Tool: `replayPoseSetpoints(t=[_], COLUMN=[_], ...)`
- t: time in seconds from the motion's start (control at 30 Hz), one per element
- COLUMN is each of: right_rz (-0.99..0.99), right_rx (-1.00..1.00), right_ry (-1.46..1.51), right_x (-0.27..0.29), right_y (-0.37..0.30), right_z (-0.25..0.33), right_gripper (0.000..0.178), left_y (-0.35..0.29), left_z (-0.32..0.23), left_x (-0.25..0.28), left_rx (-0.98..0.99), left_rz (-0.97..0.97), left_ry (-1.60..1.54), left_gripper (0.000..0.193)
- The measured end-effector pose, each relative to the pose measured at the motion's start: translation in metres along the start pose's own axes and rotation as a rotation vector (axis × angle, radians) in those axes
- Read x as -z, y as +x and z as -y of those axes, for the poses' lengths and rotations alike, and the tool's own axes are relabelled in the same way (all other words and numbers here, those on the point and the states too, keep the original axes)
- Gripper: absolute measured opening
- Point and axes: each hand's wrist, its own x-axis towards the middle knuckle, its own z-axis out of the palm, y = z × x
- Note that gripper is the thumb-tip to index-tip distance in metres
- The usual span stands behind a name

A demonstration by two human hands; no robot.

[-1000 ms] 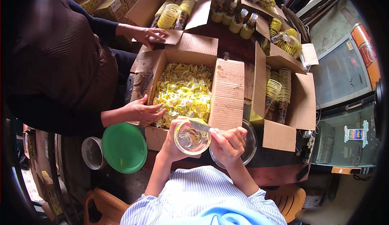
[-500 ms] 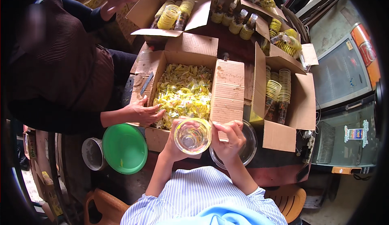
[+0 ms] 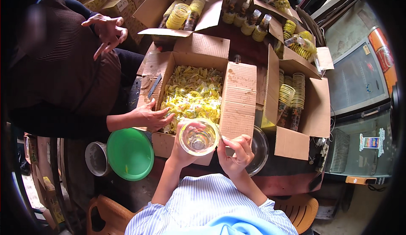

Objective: The person packs yellow noodles into clear plastic cups, seals them with lids, and places the finished cups into a cardboard box. A second person assists by handling cups and lids nearby.

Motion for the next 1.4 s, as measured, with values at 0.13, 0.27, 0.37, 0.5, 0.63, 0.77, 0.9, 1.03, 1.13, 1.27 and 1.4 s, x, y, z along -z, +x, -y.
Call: replayPoseSetpoints(t=[0.13,0.27,0.37,0.5,0.63,0.77,0.9,1.03,1.13,1.27,1.4], right_rz=[0.037,0.071,0.028,0.038,0.028,0.021,0.010,0.021,0.024,0.037,0.071], right_rx=[0.016,-0.097,-0.293,-0.179,-0.135,-0.115,-0.100,-0.064,-0.039,-0.086,-0.119], right_ry=[-0.040,0.027,0.142,0.154,0.129,0.108,0.091,0.046,0.011,0.039,0.060], right_x=[0.001,0.000,0.000,0.006,0.004,0.002,0.000,-0.002,-0.002,-0.001,0.001], right_y=[0.005,0.009,0.005,0.001,-0.001,-0.001,0.004,0.007,0.007,0.000,0.006], right_z=[0.001,-0.004,-0.005,-0.001,0.001,0.001,0.000,0.000,0.001,-0.003,-0.003], right_gripper=[0.023,0.020,0.018,0.012,0.013,0.014,0.019,0.021,0.021,0.021,0.017], left_y=[0.002,-0.001,0.001,0.001,0.002,0.001,0.000,-0.001,-0.001,0.001,0.000], left_z=[-0.005,-0.003,-0.004,-0.005,-0.005,-0.006,-0.005,0.000,0.001,-0.001,-0.006], left_x=[0.004,0.002,0.002,0.004,0.005,0.004,0.006,0.008,0.007,0.006,0.004], left_rx=[-0.042,-0.040,-0.004,0.044,0.011,0.027,0.031,0.057,0.008,0.051,0.061], left_rz=[0.074,0.114,0.104,0.090,0.102,0.123,0.140,0.127,0.109,0.113,0.159], left_ry=[0.140,0.066,0.029,-0.004,0.055,0.035,0.022,-0.007,0.021,-0.024,-0.032], left_gripper=[0.072,0.069,0.069,0.069,0.069,0.070,0.070,0.069,0.068,0.067,0.064])
